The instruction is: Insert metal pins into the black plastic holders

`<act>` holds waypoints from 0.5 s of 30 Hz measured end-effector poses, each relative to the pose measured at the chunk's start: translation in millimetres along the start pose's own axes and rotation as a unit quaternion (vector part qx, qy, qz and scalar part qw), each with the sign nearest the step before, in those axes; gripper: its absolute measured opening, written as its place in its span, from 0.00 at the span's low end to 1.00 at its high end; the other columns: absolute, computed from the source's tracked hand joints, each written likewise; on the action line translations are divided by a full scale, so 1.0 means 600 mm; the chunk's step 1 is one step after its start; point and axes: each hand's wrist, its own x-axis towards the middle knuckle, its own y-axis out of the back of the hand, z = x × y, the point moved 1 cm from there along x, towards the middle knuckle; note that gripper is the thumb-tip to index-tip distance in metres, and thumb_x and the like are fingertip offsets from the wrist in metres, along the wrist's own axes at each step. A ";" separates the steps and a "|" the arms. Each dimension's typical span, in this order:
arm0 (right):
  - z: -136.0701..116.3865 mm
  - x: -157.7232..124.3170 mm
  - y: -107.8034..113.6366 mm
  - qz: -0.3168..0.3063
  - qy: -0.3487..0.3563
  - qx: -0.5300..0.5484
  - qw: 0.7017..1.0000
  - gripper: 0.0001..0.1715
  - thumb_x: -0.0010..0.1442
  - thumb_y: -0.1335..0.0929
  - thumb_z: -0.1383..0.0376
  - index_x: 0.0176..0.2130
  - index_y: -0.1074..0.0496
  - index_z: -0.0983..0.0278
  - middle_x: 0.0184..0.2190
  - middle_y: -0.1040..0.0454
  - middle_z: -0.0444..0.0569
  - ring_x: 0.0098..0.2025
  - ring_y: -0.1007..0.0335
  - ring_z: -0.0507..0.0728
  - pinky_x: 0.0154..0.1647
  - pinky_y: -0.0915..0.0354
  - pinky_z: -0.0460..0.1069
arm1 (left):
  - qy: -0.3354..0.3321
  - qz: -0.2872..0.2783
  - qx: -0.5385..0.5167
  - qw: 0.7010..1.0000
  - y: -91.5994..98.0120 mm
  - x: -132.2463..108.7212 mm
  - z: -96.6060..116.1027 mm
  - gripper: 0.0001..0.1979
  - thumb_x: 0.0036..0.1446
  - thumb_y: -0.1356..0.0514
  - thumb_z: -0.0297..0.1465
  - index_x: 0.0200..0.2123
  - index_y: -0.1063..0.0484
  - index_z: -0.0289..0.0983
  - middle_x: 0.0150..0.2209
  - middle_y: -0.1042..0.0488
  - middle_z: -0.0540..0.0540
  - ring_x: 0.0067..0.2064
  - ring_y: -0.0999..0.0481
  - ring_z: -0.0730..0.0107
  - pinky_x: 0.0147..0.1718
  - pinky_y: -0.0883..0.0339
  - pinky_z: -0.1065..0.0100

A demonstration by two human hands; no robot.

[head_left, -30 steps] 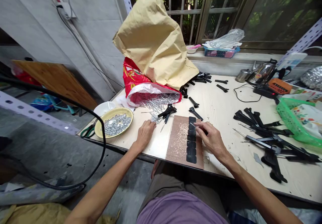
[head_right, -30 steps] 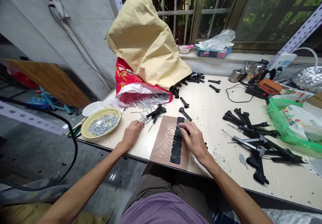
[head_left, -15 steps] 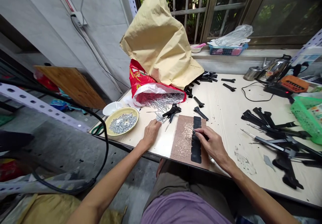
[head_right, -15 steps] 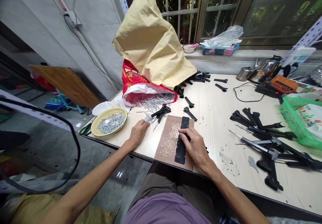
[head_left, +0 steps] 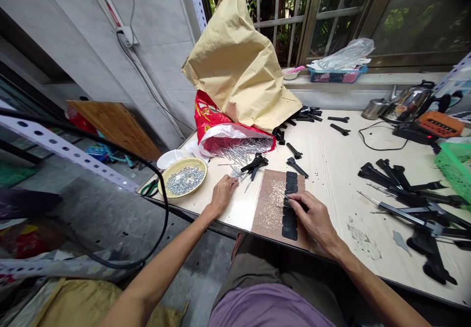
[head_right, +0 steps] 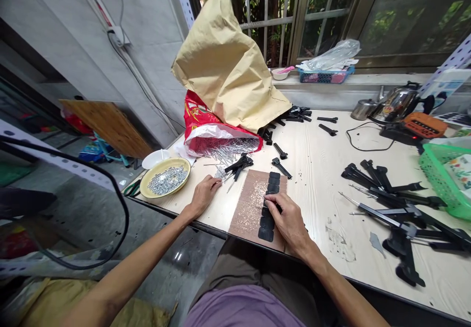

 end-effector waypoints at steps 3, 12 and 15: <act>-0.001 -0.003 -0.004 -0.002 -0.001 0.000 1.000 0.12 0.63 0.38 0.59 0.41 0.27 0.60 0.39 0.25 0.50 0.43 0.29 0.58 0.44 0.34 0.53 | 0.004 -0.013 0.022 1.000 0.000 0.003 0.008 0.11 0.61 0.47 0.33 0.40 0.25 0.40 0.36 0.29 0.47 0.38 0.28 0.69 0.36 0.37 0.70; -0.042 0.022 -0.018 0.016 0.044 0.008 0.999 0.11 0.64 0.38 0.62 0.42 0.28 0.61 0.38 0.26 0.50 0.41 0.29 0.56 0.43 0.33 0.51 | 0.230 -0.051 -0.543 0.806 0.022 -0.001 0.076 0.10 0.53 0.38 0.35 0.34 0.26 0.33 0.30 0.27 0.47 0.27 0.30 0.76 0.25 0.36 0.74; -0.059 0.037 -0.027 0.010 0.067 -0.017 0.998 0.12 0.65 0.39 0.63 0.43 0.27 0.60 0.36 0.27 0.49 0.39 0.29 0.55 0.41 0.33 0.50 | 0.278 -0.138 -0.720 0.621 0.025 -0.011 0.128 0.11 0.49 0.33 0.31 0.35 0.27 0.32 0.30 0.25 0.47 0.27 0.27 0.78 0.27 0.32 0.76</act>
